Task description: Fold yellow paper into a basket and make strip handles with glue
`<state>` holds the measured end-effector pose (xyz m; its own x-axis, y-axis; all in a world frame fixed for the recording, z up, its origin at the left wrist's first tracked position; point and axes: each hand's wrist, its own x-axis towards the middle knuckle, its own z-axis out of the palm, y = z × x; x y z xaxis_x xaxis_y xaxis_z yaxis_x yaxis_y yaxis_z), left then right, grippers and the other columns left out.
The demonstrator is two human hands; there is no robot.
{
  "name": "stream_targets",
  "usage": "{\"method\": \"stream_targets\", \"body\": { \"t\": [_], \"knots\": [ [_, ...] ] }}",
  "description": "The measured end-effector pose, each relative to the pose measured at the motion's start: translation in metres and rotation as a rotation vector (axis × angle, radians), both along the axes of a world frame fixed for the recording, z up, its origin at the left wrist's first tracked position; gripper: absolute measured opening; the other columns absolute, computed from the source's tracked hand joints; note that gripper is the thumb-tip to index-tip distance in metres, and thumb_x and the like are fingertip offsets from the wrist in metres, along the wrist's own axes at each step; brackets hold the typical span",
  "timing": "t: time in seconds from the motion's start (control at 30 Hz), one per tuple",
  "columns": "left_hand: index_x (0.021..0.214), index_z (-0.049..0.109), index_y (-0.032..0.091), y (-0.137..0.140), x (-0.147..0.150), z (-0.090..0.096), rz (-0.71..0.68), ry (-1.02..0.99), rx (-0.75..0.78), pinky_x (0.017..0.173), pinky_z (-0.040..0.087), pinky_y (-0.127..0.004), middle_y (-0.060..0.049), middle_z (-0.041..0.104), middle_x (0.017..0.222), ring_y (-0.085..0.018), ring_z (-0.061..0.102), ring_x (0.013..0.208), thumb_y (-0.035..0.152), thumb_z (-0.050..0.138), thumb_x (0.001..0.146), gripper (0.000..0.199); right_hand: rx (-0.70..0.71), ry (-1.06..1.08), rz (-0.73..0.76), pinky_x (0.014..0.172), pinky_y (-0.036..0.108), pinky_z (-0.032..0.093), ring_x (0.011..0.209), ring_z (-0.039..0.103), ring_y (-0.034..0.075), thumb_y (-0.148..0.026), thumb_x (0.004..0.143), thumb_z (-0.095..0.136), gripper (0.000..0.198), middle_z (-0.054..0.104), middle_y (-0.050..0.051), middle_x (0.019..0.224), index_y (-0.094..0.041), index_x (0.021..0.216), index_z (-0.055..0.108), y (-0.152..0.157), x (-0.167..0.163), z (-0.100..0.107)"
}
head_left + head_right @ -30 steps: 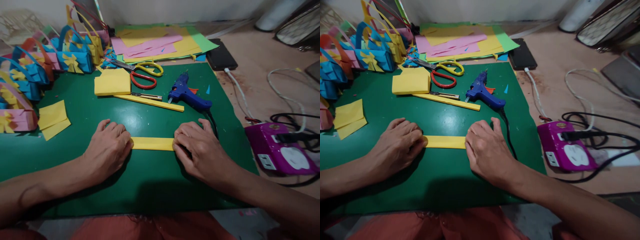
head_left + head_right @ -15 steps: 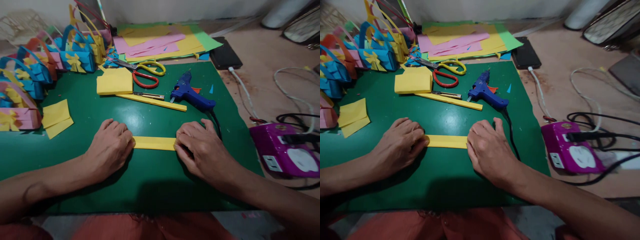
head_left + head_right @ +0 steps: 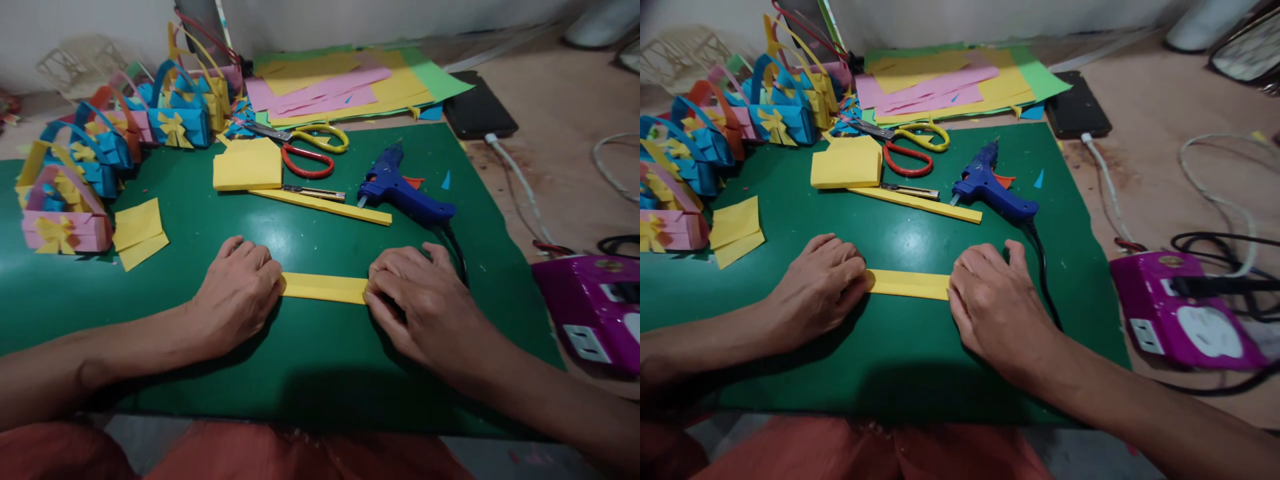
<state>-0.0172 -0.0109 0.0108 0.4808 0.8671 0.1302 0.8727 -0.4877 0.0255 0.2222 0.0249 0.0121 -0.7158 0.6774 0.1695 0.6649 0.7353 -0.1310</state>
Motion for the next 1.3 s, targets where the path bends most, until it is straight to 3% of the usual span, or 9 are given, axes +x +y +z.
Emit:
{"method": "stream_targets", "body": {
  "t": [0.13, 0.23, 0.3, 0.37, 0.47, 0.7, 0.87, 1.13, 1.3],
  "knots": [
    [0.072, 0.054, 0.017, -0.001, -0.001, 0.001, 0.005, 0.003, -0.026, 0.086, 0.039, -0.043, -0.002, 0.053, 0.069, -0.016, 0.046, 0.067, 0.019, 0.039, 0.089, 0.023, -0.014, -0.025, -0.016, 0.075, 0.040, 0.032, 0.077, 0.053, 0.020, -0.017, 0.086, 0.040, 0.023, 0.058, 0.007, 0.076, -0.016, 0.070, 0.056, -0.003, 0.000, 0.001],
    [0.081, 0.057, 0.018, -0.004, -0.002, 0.001, -0.017, 0.051, -0.007, 0.092, 0.036, -0.049, -0.002, 0.055, 0.071, -0.017, 0.047, 0.069, 0.015, 0.039, 0.088, 0.020, 0.054, -0.066, 0.009, 0.081, 0.047, 0.031, 0.080, 0.053, 0.021, -0.012, 0.087, 0.038, 0.026, 0.060, 0.007, 0.082, -0.018, 0.096, 0.062, -0.007, -0.001, 0.002],
    [0.090, 0.059, 0.020, -0.006, -0.004, 0.001, -0.065, 0.100, 0.054, 0.094, 0.035, -0.052, -0.003, 0.056, 0.074, -0.018, 0.047, 0.069, 0.013, 0.039, 0.087, 0.022, 0.154, -0.125, 0.068, 0.085, 0.056, 0.027, 0.087, 0.053, 0.024, -0.010, 0.088, 0.035, 0.038, 0.061, 0.008, 0.088, -0.022, 0.116, 0.057, -0.010, -0.003, 0.004],
    [0.108, 0.057, 0.024, -0.009, -0.005, 0.002, -0.140, 0.143, 0.110, 0.095, 0.034, -0.055, -0.003, 0.057, 0.078, -0.018, 0.047, 0.070, 0.011, 0.038, 0.087, 0.031, 0.234, -0.187, 0.128, 0.086, 0.060, 0.026, 0.092, 0.051, 0.026, -0.011, 0.089, 0.034, 0.042, 0.062, 0.008, 0.091, -0.025, 0.124, 0.052, -0.012, -0.006, 0.005],
    [0.128, 0.046, 0.031, -0.012, -0.007, 0.005, -0.228, 0.201, 0.133, 0.095, 0.034, -0.057, -0.003, 0.057, 0.081, -0.018, 0.048, 0.072, 0.010, 0.039, 0.087, 0.046, 0.288, -0.259, 0.180, 0.086, 0.060, 0.028, 0.093, 0.050, 0.026, -0.014, 0.089, 0.037, 0.040, 0.062, 0.008, 0.093, -0.026, 0.124, 0.053, -0.015, -0.011, 0.006],
    [0.133, 0.040, 0.035, -0.012, -0.009, 0.008, -0.301, 0.310, 0.143, 0.094, 0.036, -0.058, -0.003, 0.056, 0.077, -0.019, 0.049, 0.073, 0.015, 0.043, 0.088, 0.049, 0.378, -0.346, 0.224, 0.088, 0.061, 0.030, 0.089, 0.050, 0.026, -0.015, 0.086, 0.043, 0.040, 0.061, 0.009, 0.091, -0.023, 0.124, 0.054, -0.018, -0.015, 0.003],
    [0.127, 0.048, 0.033, -0.014, -0.010, 0.008, -0.262, 0.310, 0.109, 0.095, 0.035, -0.057, -0.005, 0.057, 0.082, -0.020, 0.051, 0.079, 0.016, 0.044, 0.088, 0.043, 0.420, -0.326, 0.287, 0.092, 0.059, 0.029, 0.100, 0.046, 0.027, -0.011, 0.086, 0.039, 0.037, 0.061, 0.010, 0.099, -0.016, 0.119, 0.057, -0.019, -0.006, 0.004],
    [0.116, 0.058, 0.026, -0.020, -0.020, 0.000, -0.227, 0.187, 0.147, 0.096, 0.034, -0.055, -0.007, 0.058, 0.087, -0.021, 0.051, 0.085, 0.011, 0.042, 0.087, 0.036, 0.428, -0.340, 0.175, 0.091, 0.059, 0.030, 0.106, 0.047, 0.028, -0.005, 0.088, 0.033, 0.035, 0.061, 0.014, 0.103, -0.011, 0.108, 0.061, -0.026, 0.026, 0.005],
    [0.114, 0.060, 0.024, -0.019, -0.026, -0.003, -0.231, 0.137, 0.156, 0.095, 0.033, -0.054, -0.009, 0.058, 0.090, -0.022, 0.051, 0.087, 0.011, 0.040, 0.088, 0.035, 0.481, -0.342, 0.203, 0.090, 0.056, 0.032, 0.100, 0.049, 0.027, -0.002, 0.087, 0.028, 0.039, 0.062, 0.012, 0.096, -0.010, 0.101, 0.063, -0.027, 0.030, 0.005]
  ]
}}
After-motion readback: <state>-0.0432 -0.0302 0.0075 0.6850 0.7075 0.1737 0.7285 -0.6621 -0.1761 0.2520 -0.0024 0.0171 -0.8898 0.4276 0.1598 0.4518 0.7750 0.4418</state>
